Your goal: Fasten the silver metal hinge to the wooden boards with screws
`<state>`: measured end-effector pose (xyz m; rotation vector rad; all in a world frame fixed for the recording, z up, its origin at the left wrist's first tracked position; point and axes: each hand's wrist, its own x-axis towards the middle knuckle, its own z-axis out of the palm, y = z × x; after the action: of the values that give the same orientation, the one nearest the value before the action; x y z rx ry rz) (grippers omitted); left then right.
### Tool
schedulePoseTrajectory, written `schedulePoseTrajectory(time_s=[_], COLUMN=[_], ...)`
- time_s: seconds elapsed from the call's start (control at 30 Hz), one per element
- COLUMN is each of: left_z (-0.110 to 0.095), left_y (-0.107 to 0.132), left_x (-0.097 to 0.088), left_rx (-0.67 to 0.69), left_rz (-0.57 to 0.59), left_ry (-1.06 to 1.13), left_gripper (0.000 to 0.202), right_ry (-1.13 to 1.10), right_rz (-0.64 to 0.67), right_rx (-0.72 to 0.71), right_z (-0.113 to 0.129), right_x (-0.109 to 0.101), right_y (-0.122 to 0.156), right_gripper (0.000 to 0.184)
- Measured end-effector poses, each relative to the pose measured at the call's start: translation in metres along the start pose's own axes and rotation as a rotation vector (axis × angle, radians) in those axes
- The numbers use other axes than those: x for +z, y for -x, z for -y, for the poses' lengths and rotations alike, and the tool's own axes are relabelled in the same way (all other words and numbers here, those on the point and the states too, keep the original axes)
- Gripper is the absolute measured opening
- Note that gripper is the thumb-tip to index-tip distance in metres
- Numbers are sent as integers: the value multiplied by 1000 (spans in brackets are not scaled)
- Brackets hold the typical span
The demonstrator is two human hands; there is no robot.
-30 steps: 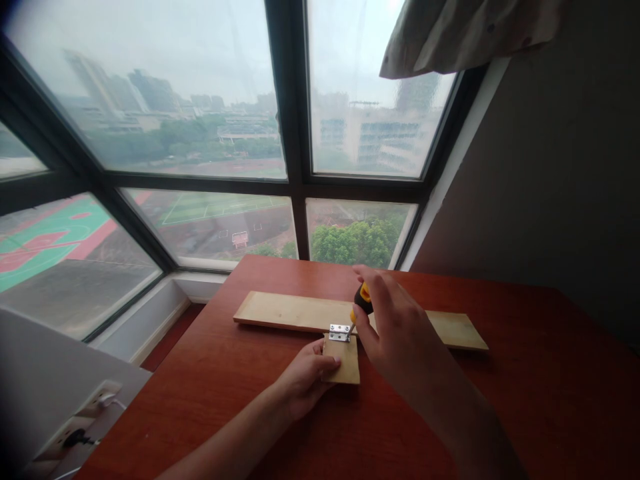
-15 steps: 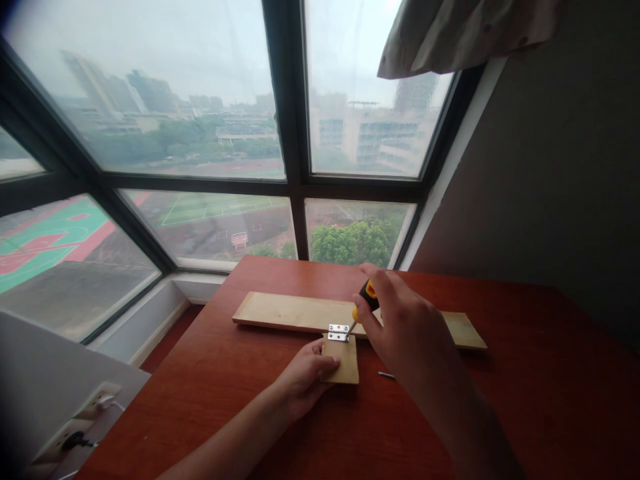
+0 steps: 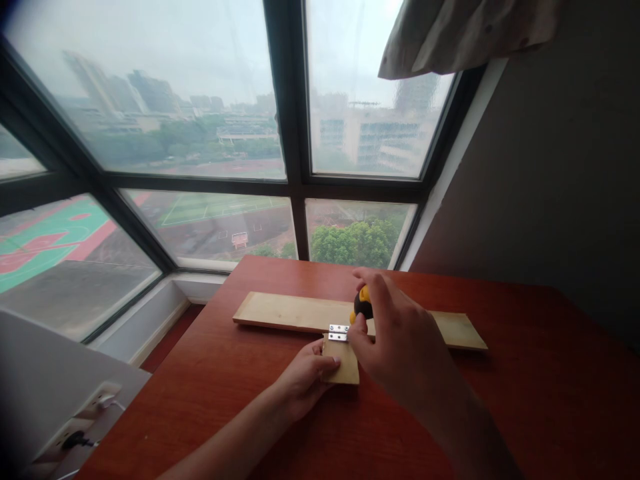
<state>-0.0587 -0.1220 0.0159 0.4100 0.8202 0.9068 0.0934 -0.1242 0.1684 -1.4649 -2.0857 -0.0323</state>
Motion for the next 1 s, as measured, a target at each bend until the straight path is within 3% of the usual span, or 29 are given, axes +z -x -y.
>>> schedulePoseTrajectory(time_s=[0.1, 0.33, 0.5, 0.73, 1.0], left_z=[-1, 2, 2, 2, 3], left_y=[1, -2, -3, -2, -3], left_x=[1, -2, -3, -3, -3], left_rx=[0, -3, -9, -2, -6], left_rz=[1, 0, 4, 10, 10], left_ry=[-3, -12, -9, -17, -8], left_gripper=[40, 40, 42, 44, 41], right_ry=[-8, 46, 77, 45, 159], right_rz=[8, -67, -46, -72, -80], right_rx=[-30, -9, 10, -8, -8], right_z=[2, 3, 3, 2, 2], right_x=[-2, 1, 0, 2, 2], right_y=[1, -1, 0, -1, 0], right_gripper=[46, 31, 42, 33, 44])
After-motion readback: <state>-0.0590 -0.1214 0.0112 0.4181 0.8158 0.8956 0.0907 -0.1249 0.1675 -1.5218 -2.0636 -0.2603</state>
